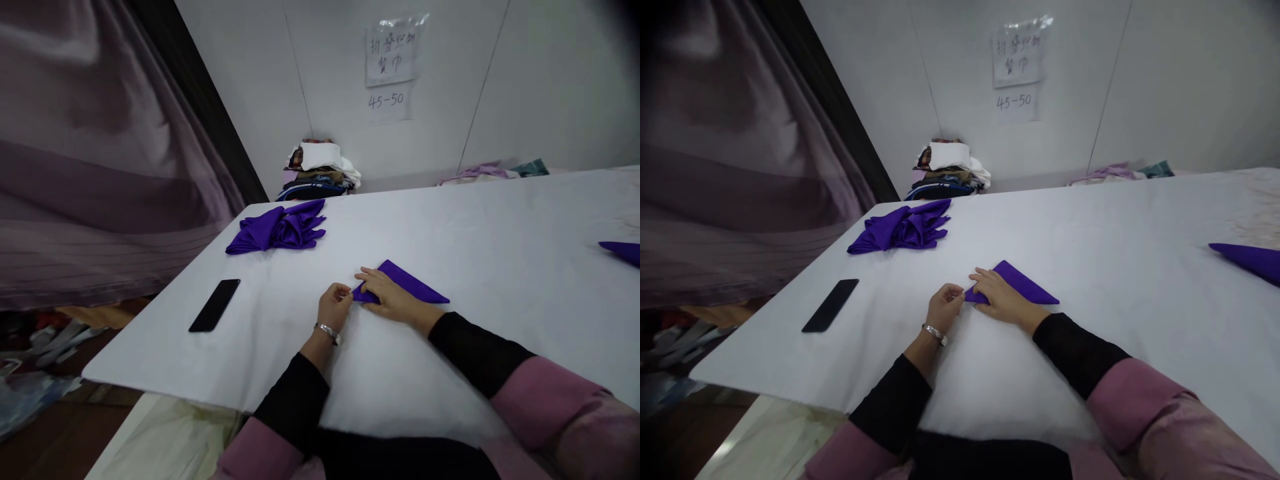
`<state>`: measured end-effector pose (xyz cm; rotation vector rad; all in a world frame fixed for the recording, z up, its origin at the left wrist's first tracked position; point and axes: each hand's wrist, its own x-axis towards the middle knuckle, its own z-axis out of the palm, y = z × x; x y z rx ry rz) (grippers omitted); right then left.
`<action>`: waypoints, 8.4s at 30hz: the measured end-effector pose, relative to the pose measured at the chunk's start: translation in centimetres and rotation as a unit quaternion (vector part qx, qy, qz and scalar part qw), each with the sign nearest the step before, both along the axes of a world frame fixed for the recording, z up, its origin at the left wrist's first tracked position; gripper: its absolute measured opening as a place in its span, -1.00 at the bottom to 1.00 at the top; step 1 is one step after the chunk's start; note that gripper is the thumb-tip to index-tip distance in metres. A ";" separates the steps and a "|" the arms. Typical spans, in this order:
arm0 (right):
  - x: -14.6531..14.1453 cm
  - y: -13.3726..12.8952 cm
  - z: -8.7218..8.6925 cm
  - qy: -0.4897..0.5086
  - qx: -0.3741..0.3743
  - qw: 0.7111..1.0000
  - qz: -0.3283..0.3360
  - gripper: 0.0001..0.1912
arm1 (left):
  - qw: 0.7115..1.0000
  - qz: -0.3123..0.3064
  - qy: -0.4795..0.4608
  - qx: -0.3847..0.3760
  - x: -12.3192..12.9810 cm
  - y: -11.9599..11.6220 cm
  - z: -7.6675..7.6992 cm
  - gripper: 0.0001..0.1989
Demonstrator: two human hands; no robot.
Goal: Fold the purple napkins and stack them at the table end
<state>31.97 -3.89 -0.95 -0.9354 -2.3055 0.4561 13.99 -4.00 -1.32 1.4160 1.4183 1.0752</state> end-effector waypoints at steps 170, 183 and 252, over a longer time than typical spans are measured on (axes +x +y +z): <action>12.4 -6.0 -1.1 -0.239 -0.094 0.948 -0.186 -0.26 | 0.806 -0.228 0.533 0.121 4.6 0.2 0.2 -0.17; 6.7 0.1 2.0 -0.140 -0.097 0.947 -0.271 -0.46 | 0.806 -0.227 0.530 0.131 4.5 0.3 0.2 -0.19; 3.2 0.4 -0.5 -0.181 0.016 0.983 -0.035 -0.46 | 0.871 -0.085 0.420 0.241 0.7 -0.7 2.3 -0.62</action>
